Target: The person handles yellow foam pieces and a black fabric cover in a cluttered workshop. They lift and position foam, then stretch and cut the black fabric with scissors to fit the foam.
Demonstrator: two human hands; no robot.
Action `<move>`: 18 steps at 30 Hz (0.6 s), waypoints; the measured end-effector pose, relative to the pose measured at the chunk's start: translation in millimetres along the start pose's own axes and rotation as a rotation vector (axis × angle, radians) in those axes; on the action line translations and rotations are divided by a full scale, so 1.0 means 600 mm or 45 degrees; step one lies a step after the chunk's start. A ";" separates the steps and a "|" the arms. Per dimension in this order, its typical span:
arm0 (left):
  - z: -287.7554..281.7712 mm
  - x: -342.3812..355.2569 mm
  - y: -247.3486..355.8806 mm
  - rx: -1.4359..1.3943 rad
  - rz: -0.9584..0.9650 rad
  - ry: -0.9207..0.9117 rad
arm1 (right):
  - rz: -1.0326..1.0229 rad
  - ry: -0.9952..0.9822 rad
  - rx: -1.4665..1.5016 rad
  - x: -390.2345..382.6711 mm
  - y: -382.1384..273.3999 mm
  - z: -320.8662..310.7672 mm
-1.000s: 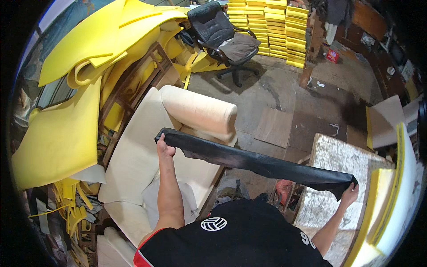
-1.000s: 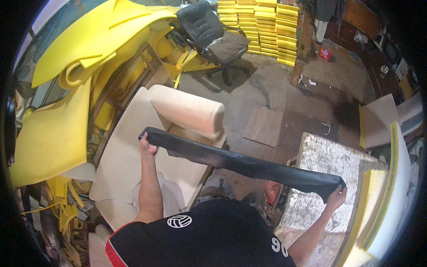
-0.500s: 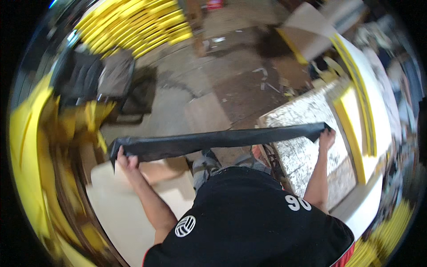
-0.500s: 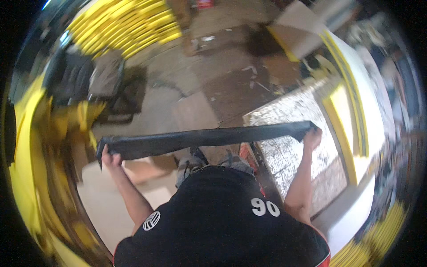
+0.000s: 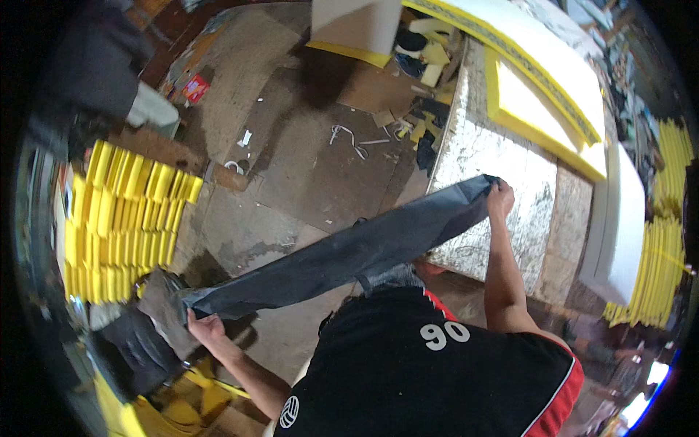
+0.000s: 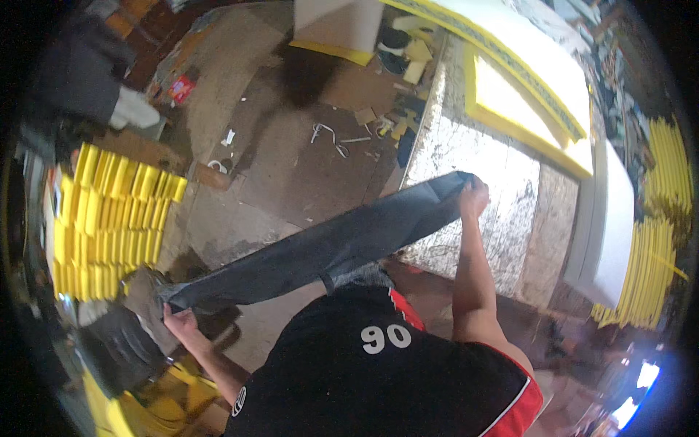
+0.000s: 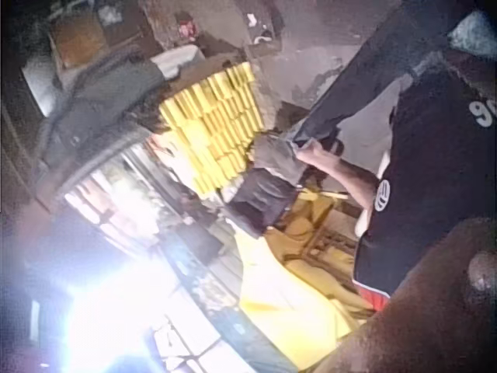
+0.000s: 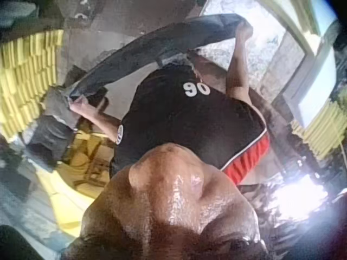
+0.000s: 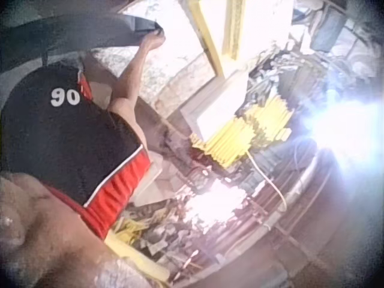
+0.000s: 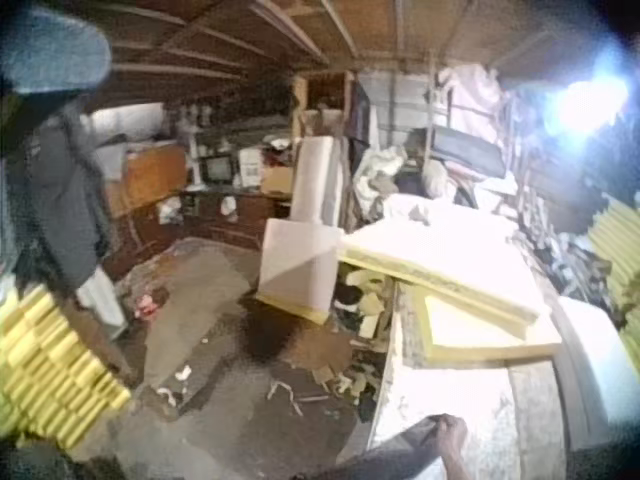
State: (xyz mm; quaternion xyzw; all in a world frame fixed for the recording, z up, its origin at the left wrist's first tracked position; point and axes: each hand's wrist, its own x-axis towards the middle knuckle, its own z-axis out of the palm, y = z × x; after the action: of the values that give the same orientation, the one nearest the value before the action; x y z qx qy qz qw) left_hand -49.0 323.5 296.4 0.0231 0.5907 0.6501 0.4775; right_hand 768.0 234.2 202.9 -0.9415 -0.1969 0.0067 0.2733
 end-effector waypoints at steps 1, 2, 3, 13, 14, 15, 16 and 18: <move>0.010 0.031 0.019 0.089 -0.078 -0.003 | 0.016 0.017 0.007 -0.011 0.002 0.025; 0.036 0.068 0.034 0.149 -0.150 -0.022 | 0.015 0.061 0.035 -0.002 -0.010 0.050; 0.079 0.088 0.045 0.078 -0.076 -0.114 | 0.058 0.009 0.123 0.008 -0.030 0.061; 0.551 0.249 -0.007 0.217 -0.126 -0.468 | 0.309 0.412 0.209 0.141 -0.101 -0.007; 0.585 0.279 -0.022 0.290 -0.156 -0.429 | 0.347 0.470 0.193 0.146 -0.094 -0.013; 0.619 0.314 -0.038 0.364 -0.183 -0.389 | 0.372 0.495 0.157 0.140 -0.087 -0.020; 0.646 0.358 -0.057 0.431 -0.205 -0.345 | 0.389 0.517 0.124 0.135 -0.087 -0.025; 0.718 0.423 -0.105 0.411 -0.301 -0.442 | 0.519 0.446 0.152 0.130 -0.084 -0.035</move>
State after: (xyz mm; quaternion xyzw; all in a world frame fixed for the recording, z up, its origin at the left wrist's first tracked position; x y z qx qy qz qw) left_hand 106.5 799.5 240.7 0.1409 0.5945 0.4735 0.6344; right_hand 824.2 291.8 254.4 -0.9308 0.0479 -0.0898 0.3511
